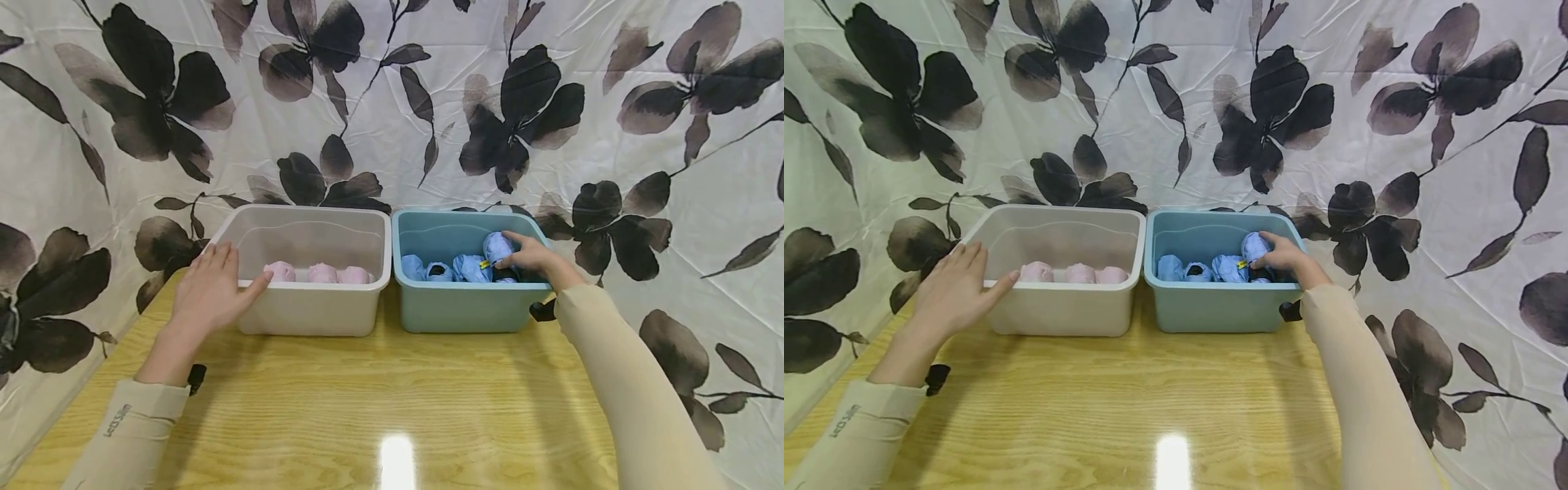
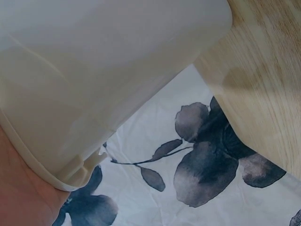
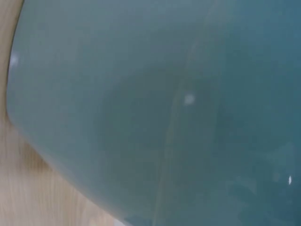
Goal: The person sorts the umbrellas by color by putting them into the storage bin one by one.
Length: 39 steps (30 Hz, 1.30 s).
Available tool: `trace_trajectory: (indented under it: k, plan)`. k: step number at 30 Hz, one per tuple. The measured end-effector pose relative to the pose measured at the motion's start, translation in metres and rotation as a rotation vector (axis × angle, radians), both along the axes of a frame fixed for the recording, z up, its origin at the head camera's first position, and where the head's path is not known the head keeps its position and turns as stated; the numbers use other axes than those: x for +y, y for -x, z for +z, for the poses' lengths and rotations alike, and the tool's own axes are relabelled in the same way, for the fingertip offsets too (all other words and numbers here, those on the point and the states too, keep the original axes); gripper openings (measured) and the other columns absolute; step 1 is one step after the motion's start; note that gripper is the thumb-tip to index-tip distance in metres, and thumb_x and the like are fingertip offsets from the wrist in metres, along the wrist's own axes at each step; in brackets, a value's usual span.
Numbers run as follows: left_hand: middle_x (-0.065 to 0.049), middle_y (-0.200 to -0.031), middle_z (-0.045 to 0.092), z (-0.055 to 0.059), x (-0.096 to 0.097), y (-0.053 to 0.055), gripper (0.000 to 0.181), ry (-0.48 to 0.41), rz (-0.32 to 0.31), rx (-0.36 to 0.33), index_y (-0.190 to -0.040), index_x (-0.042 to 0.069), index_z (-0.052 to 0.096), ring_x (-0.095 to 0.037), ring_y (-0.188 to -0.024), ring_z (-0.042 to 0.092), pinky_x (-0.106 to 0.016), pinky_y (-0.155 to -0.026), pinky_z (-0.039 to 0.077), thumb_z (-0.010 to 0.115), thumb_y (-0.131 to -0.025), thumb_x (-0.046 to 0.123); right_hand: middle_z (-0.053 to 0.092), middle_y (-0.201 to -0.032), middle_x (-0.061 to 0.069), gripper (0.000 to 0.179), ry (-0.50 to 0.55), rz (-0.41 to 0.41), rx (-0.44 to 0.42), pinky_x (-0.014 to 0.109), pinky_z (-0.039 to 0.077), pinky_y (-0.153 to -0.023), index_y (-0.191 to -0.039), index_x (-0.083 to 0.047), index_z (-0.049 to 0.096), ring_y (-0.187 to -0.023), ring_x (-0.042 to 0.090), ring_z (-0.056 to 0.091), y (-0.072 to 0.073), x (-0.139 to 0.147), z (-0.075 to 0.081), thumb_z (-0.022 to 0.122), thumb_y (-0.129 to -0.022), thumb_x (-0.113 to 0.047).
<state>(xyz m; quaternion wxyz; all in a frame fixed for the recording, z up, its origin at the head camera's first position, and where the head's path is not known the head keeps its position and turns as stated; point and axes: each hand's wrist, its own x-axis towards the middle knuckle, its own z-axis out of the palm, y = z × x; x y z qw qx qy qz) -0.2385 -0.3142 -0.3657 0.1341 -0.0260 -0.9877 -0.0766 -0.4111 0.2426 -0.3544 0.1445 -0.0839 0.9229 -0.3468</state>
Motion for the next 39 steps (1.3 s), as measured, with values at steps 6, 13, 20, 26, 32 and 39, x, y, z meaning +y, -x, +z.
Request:
trace_trajectory:
  k: [6,13,20,26,32,39]
  plan:
    - [-0.041,-0.16,0.024,0.001,0.001,0.0,0.102,0.005,0.001,0.008,-0.153,-0.019,0.028,-0.059,-0.15,0.018,-0.065,-0.123,0.016,0.032,-0.103,0.069,0.003,-0.169,0.033,0.093,-0.1,0.138,-0.06,0.064,0.011,-0.125,-0.166,-0.002,0.008,-0.156,0.05,0.002,0.002,-0.001,-0.004,0.07,-0.096,-0.01]
    - [-0.04,-0.16,0.024,0.0,0.002,0.001,0.103,0.0,0.0,0.002,-0.154,-0.019,0.028,-0.059,-0.15,0.018,-0.065,-0.123,0.015,0.033,-0.103,0.07,0.004,-0.167,0.035,0.091,-0.165,0.157,-0.071,0.062,0.016,-0.125,-0.165,0.0,0.008,-0.155,0.051,0.005,0.001,0.0,-0.007,0.067,-0.097,-0.009]
    - [-0.041,-0.16,0.024,0.0,0.001,0.002,0.103,0.001,-0.002,0.001,-0.154,-0.019,0.028,-0.059,-0.149,0.018,-0.065,-0.123,0.015,0.032,-0.103,0.07,0.004,-0.168,0.035,0.087,-0.151,0.151,-0.069,0.06,0.018,-0.125,-0.165,0.001,0.008,-0.156,0.05,0.004,-0.002,-0.001,-0.005,0.064,-0.1,-0.014]
    - [-0.04,-0.161,0.023,0.001,0.001,0.0,0.103,-0.006,-0.002,-0.001,-0.154,-0.019,0.026,-0.059,-0.15,0.017,-0.066,-0.123,0.014,0.031,-0.103,0.07,0.004,-0.169,0.032,0.083,-0.151,0.138,-0.067,0.058,0.028,-0.122,-0.166,-0.001,0.007,-0.156,0.048,0.008,-0.003,-0.004,-0.002,0.059,-0.104,-0.018]
    - [-0.041,-0.16,0.023,0.002,0.001,-0.001,0.103,0.005,-0.01,-0.001,-0.153,-0.02,0.025,-0.06,-0.149,0.018,-0.066,-0.123,0.014,0.031,-0.104,0.069,0.012,-0.169,0.03,0.078,-0.154,0.118,0.026,0.058,0.034,-0.12,-0.166,-0.002,0.012,-0.149,0.048,0.033,-0.009,-0.006,0.005,0.057,-0.106,-0.023]
    - [-0.04,-0.161,0.022,0.0,0.001,0.0,0.103,-0.041,-0.008,0.024,-0.155,-0.018,0.024,-0.059,-0.149,0.018,-0.067,-0.122,0.015,0.035,-0.102,0.07,0.029,-0.166,0.027,0.067,-0.082,0.079,0.25,0.062,0.036,-0.117,-0.165,-0.004,0.025,-0.143,0.049,0.043,-0.025,-0.005,0.014,0.052,-0.11,-0.031]
